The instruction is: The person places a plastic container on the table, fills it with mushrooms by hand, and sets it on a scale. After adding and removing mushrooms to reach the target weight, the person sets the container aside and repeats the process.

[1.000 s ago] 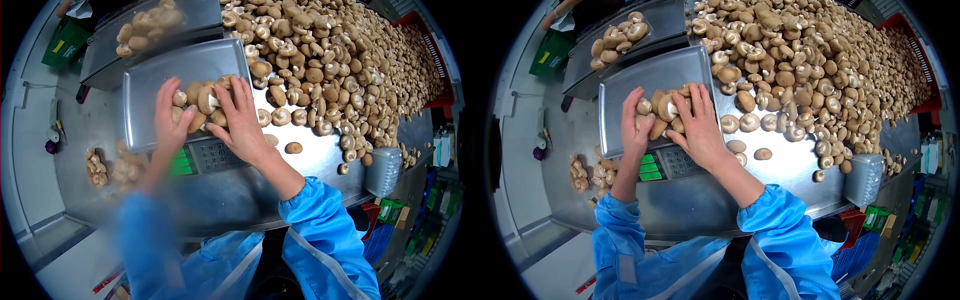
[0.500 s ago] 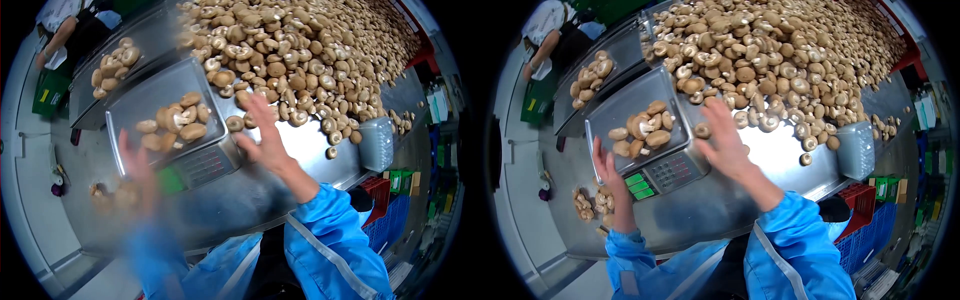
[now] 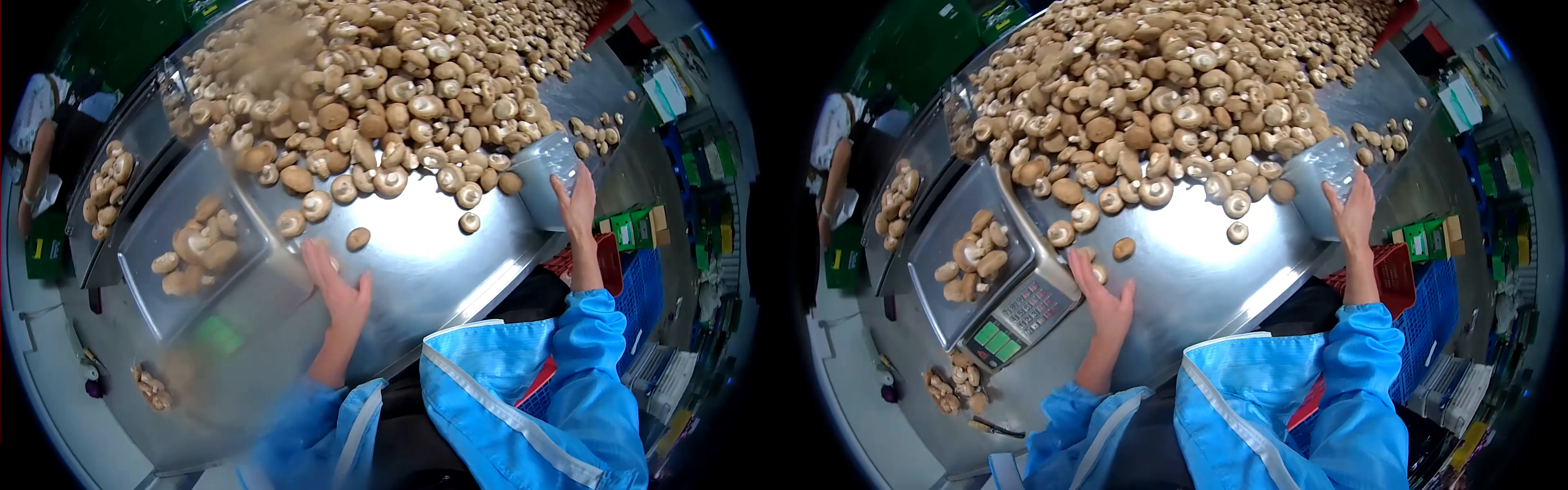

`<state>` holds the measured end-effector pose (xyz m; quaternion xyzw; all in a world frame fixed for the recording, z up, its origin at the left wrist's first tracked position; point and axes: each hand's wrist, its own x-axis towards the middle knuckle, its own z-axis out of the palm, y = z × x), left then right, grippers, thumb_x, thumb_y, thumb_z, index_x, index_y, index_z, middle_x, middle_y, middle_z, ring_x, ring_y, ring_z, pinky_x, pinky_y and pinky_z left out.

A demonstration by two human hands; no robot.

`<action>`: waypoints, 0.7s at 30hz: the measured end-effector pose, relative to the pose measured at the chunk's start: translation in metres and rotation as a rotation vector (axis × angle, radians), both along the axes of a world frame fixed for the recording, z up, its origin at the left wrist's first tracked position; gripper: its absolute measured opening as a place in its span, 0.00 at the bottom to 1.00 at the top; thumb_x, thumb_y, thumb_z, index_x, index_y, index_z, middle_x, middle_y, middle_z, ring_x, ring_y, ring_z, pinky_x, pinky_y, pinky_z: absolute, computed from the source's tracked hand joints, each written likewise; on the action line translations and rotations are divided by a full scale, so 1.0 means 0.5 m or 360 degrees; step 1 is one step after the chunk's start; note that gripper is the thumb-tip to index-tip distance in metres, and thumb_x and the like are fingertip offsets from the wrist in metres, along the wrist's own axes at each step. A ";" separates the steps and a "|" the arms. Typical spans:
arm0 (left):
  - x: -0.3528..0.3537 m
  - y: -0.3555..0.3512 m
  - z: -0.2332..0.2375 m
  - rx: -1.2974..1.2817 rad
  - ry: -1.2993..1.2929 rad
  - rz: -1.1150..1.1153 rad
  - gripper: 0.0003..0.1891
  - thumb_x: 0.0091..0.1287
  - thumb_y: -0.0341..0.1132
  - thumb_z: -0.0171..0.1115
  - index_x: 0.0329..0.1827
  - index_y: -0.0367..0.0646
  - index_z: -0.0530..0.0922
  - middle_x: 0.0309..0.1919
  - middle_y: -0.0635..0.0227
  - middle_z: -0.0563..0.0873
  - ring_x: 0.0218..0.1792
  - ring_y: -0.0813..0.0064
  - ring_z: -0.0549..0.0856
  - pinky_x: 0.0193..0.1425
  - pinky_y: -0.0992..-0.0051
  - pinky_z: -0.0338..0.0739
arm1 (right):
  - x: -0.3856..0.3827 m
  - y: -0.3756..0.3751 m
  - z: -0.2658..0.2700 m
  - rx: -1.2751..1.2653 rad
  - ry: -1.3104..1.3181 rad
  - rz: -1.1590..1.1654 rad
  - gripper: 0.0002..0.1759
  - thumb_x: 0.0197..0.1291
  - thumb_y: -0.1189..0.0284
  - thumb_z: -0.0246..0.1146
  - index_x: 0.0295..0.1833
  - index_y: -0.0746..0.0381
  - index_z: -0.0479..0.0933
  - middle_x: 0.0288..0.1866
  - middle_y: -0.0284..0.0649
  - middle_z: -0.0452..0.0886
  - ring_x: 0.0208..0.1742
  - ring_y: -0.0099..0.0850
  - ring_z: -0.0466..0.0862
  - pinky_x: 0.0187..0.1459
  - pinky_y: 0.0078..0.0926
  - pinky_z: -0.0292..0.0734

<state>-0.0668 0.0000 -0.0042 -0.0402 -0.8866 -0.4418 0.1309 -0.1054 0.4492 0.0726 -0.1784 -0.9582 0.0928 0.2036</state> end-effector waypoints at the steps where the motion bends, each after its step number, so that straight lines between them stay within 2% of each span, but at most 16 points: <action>1: -0.023 0.023 0.000 -0.0031 0.0028 0.0089 0.48 0.54 0.28 0.71 0.77 0.33 0.53 0.79 0.44 0.52 0.80 0.43 0.50 0.80 0.53 0.48 | 0.005 0.000 -0.004 0.0029 0.0000 0.0010 0.44 0.61 0.50 0.67 0.71 0.71 0.64 0.69 0.59 0.71 0.71 0.53 0.69 0.71 0.44 0.62; 2: -0.043 0.042 0.008 -0.0132 0.0026 0.0120 0.48 0.55 0.27 0.69 0.78 0.34 0.52 0.78 0.44 0.53 0.79 0.44 0.53 0.81 0.54 0.48 | 0.007 0.003 -0.007 0.0006 -0.0015 0.0004 0.45 0.60 0.50 0.67 0.72 0.71 0.64 0.70 0.59 0.70 0.72 0.52 0.69 0.72 0.44 0.61; 5: -0.088 0.102 0.050 0.0943 -0.0145 -0.0260 0.46 0.56 0.27 0.68 0.78 0.34 0.53 0.78 0.46 0.54 0.79 0.47 0.55 0.82 0.55 0.47 | 0.029 0.020 -0.006 -0.0144 -0.0056 0.0009 0.49 0.57 0.49 0.69 0.73 0.70 0.62 0.72 0.58 0.68 0.74 0.51 0.67 0.74 0.43 0.59; 7: -0.097 0.101 0.059 0.0554 0.0037 -0.0265 0.46 0.56 0.27 0.67 0.79 0.35 0.53 0.78 0.49 0.56 0.79 0.51 0.57 0.82 0.57 0.47 | 0.034 0.018 0.018 -0.0361 -0.0049 0.0066 0.51 0.53 0.49 0.71 0.74 0.70 0.62 0.73 0.57 0.67 0.75 0.51 0.66 0.75 0.43 0.58; 8: -0.094 0.092 0.074 0.0414 0.0085 -0.0231 0.46 0.57 0.27 0.67 0.79 0.35 0.53 0.78 0.49 0.57 0.79 0.51 0.56 0.82 0.57 0.47 | 0.042 0.010 0.044 -0.0526 -0.0104 0.0082 0.54 0.48 0.50 0.73 0.74 0.68 0.62 0.73 0.57 0.67 0.75 0.51 0.66 0.75 0.43 0.59; 10: -0.084 0.068 0.063 0.0176 0.0250 -0.0137 0.45 0.58 0.28 0.67 0.79 0.36 0.53 0.78 0.50 0.57 0.79 0.52 0.56 0.82 0.58 0.48 | 0.052 0.026 0.032 -0.0424 -0.0140 0.0072 0.55 0.45 0.50 0.74 0.74 0.68 0.62 0.73 0.56 0.68 0.74 0.50 0.66 0.74 0.42 0.60; 11: -0.071 0.058 0.045 0.0108 0.0156 -0.0083 0.45 0.58 0.28 0.67 0.79 0.36 0.53 0.78 0.49 0.57 0.79 0.52 0.56 0.82 0.58 0.48 | 0.055 0.035 0.029 -0.0370 -0.0159 0.0066 0.55 0.44 0.50 0.75 0.75 0.67 0.63 0.72 0.56 0.68 0.74 0.50 0.67 0.74 0.42 0.60; 13: -0.043 0.040 0.020 -0.0026 -0.0028 0.0017 0.45 0.58 0.28 0.67 0.78 0.37 0.54 0.78 0.49 0.56 0.79 0.51 0.55 0.81 0.58 0.49 | 0.044 0.007 0.046 -0.0324 -0.0099 0.0071 0.53 0.39 0.53 0.78 0.70 0.69 0.68 0.66 0.56 0.74 0.68 0.51 0.72 0.70 0.42 0.65; 16: -0.033 0.054 0.015 -0.0385 -0.0085 -0.0194 0.43 0.59 0.28 0.67 0.78 0.36 0.55 0.78 0.48 0.56 0.79 0.49 0.56 0.81 0.57 0.50 | 0.039 0.002 0.059 -0.0143 -0.0044 0.0085 0.50 0.35 0.56 0.80 0.65 0.70 0.72 0.59 0.55 0.78 0.62 0.51 0.76 0.66 0.42 0.69; 20: -0.078 0.105 -0.020 -0.0127 -0.0161 -0.0297 0.39 0.60 0.26 0.65 0.76 0.34 0.59 0.78 0.49 0.58 0.78 0.49 0.58 0.80 0.59 0.52 | 0.049 0.000 0.050 -0.0100 0.0064 0.0015 0.49 0.34 0.57 0.80 0.63 0.69 0.73 0.53 0.53 0.79 0.56 0.49 0.76 0.62 0.42 0.72; 21: -0.082 0.125 0.004 -0.0074 -0.0225 -0.0316 0.39 0.60 0.25 0.65 0.76 0.34 0.59 0.77 0.49 0.58 0.78 0.50 0.58 0.80 0.59 0.52 | 0.050 -0.006 0.052 -0.0085 0.0100 0.0003 0.49 0.33 0.57 0.80 0.63 0.69 0.73 0.51 0.52 0.79 0.56 0.49 0.76 0.61 0.41 0.72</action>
